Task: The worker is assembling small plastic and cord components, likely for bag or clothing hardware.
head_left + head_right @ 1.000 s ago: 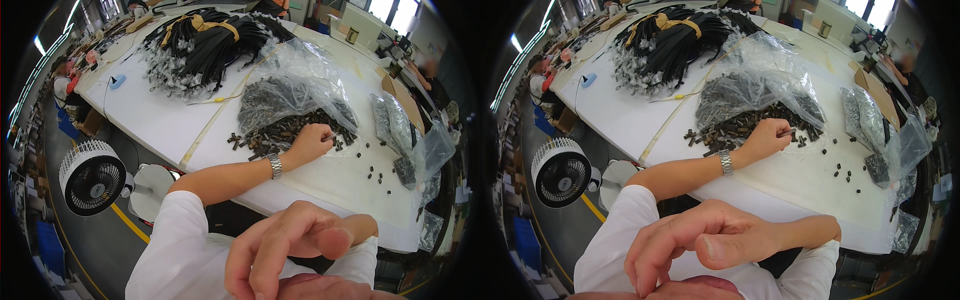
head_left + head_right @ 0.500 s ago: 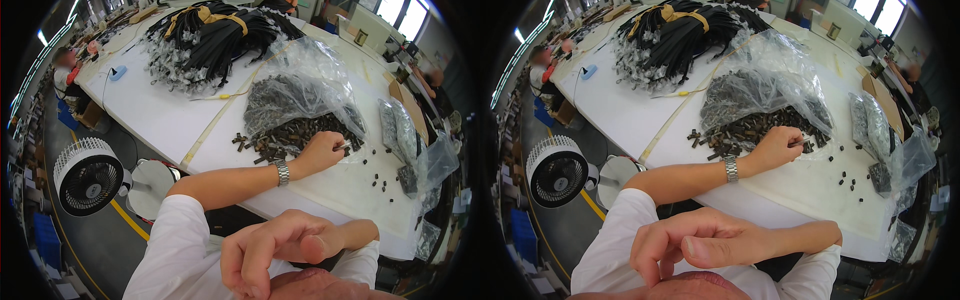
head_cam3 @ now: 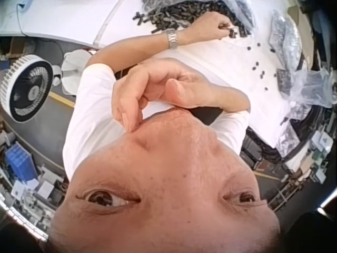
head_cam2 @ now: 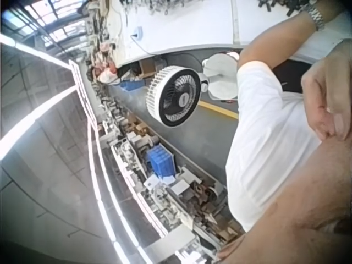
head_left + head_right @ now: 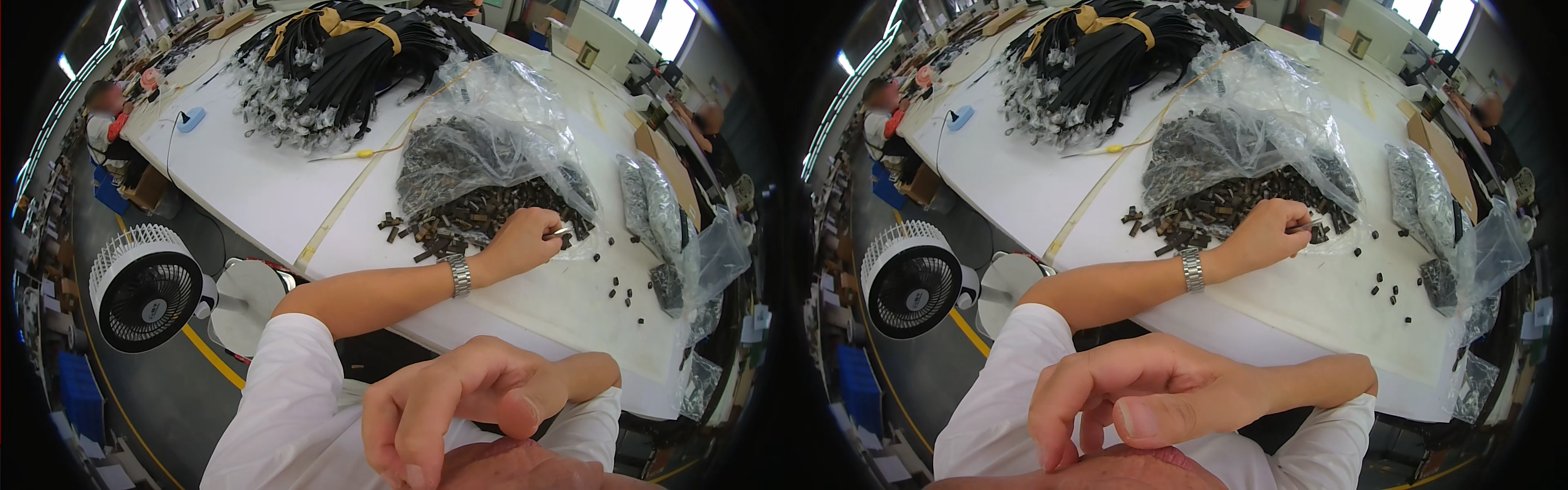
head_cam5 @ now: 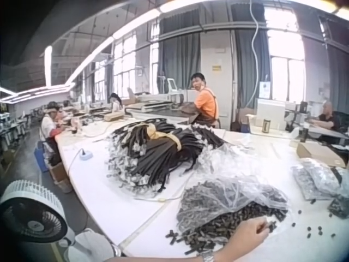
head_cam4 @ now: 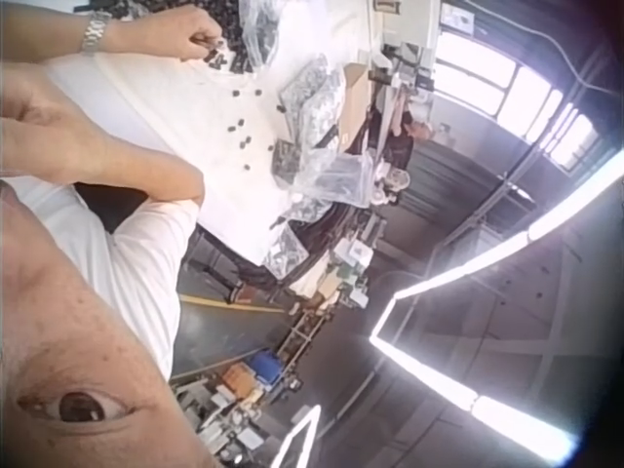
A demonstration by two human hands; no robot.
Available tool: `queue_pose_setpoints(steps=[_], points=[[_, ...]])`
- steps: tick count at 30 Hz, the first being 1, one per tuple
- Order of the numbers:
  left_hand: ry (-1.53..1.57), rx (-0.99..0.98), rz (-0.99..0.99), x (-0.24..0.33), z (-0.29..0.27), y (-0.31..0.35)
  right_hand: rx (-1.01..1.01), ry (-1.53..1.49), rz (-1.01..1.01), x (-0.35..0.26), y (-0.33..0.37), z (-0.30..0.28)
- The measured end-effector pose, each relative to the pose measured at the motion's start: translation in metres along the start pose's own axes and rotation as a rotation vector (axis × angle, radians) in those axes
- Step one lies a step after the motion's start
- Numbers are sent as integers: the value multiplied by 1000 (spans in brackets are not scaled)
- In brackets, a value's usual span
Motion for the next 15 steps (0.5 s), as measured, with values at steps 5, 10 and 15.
queue_pose_setpoints(steps=[5,10,15], points=[[37,-12,-31,1,0,1,-65,1,-41,4,-3,-2],[22,-13,-18,1,-1,1,-61,2,-86,1,-3,1],[46,-16,-34,-2,0,2,-63,35,-93,-1,-3,0]])
Point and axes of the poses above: each hand's wrist, its own y-axis away from the middle knuckle, its own z-axis out of the palm, x = y × z, the point moved 7 cm from there along -y, towards the middle knuckle, and after that the axes turned 10 degrees about z, right-handed, at the moved point
